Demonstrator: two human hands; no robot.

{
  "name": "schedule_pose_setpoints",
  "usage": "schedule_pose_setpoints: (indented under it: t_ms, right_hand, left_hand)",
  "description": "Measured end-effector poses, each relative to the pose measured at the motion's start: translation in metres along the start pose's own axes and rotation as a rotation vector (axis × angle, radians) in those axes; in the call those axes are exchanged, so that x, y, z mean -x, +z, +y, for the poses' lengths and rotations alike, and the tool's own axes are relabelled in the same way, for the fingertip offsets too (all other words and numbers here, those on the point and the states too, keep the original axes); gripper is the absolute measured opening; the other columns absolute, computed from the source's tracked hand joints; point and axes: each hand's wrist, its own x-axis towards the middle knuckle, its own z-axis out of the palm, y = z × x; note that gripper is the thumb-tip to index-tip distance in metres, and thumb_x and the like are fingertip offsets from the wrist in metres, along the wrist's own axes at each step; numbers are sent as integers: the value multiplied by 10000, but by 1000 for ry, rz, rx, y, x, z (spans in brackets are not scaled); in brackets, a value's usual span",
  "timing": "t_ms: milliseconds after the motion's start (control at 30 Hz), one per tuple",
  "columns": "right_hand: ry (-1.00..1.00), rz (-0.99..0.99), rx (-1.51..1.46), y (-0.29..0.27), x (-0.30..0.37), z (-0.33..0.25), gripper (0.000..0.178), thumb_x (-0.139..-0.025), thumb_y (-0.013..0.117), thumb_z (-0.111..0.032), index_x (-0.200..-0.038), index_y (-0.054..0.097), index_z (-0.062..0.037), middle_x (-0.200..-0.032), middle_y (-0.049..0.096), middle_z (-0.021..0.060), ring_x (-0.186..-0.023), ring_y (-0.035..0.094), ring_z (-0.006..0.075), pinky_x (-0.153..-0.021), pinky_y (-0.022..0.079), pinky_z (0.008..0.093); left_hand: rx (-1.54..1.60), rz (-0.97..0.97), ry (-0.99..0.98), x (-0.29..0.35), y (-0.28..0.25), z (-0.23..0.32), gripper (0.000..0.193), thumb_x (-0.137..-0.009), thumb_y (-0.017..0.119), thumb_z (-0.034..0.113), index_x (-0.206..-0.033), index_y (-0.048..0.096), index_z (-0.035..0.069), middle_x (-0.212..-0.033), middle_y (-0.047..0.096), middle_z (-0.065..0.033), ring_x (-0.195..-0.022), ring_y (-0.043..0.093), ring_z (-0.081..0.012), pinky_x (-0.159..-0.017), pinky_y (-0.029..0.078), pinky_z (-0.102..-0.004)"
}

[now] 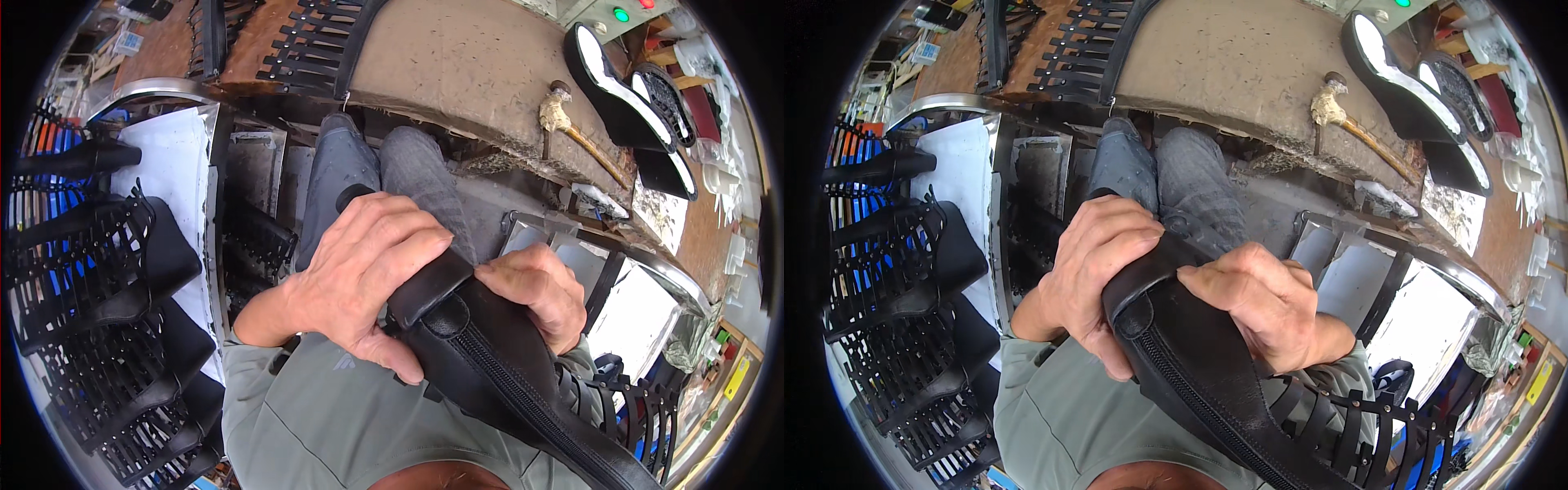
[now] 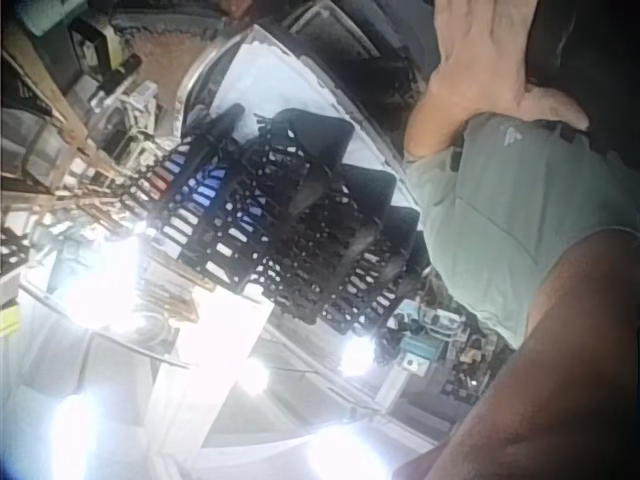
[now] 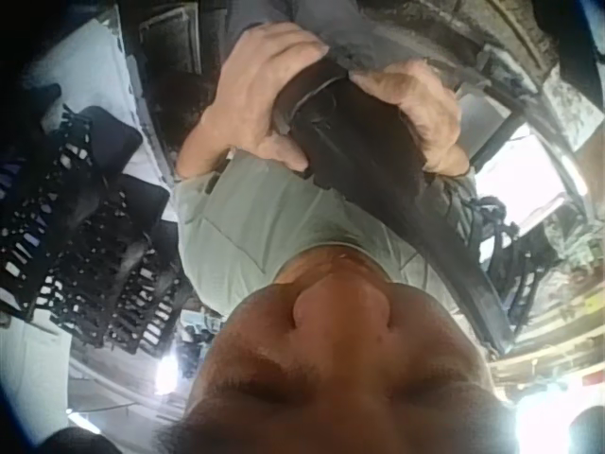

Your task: Assembling and finishing black strapped wedge sandals at a workbench using a hammer.

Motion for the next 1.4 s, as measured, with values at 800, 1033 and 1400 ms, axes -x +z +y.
schedule_pose_setpoints:
  t_ms: [800, 1033, 1400]
  right_hand:
    - [-83, -313, -827, 19, -20, 67, 316, -918, 585, -332, -1027, 641, -41, -1344, 429, 326, -1274, 420, 473, -1050, 327, 572]
    - [-22, 94, -604, 61, -22, 72, 269, -894, 617, -246, -1028, 570, -18, -1163, 562, 235, -1104, 558, 359, -957, 445, 463]
    - [596, -94, -691, 21, -8, 113, 264, -877, 603, -135, -1104, 588, -2, -1075, 622, 153, -945, 644, 218, -796, 523, 329]
  left_hand:
    - [-142, 212, 39, -14, 31, 0, 577, -743, 599, 489, -922, 590, -59, -869, 595, -172, -722, 596, -299, -634, 440, -392]
    - [-201, 279, -20, -23, 25, -34, 494, -788, 536, 420, -972, 602, -33, -860, 614, -148, -732, 613, -288, -596, 426, -364]
    - [391, 139, -526, 1, 3, -56, 665, -846, 648, 521, -1167, 520, -47, -940, 631, -137, -894, 610, -204, -794, 477, -321]
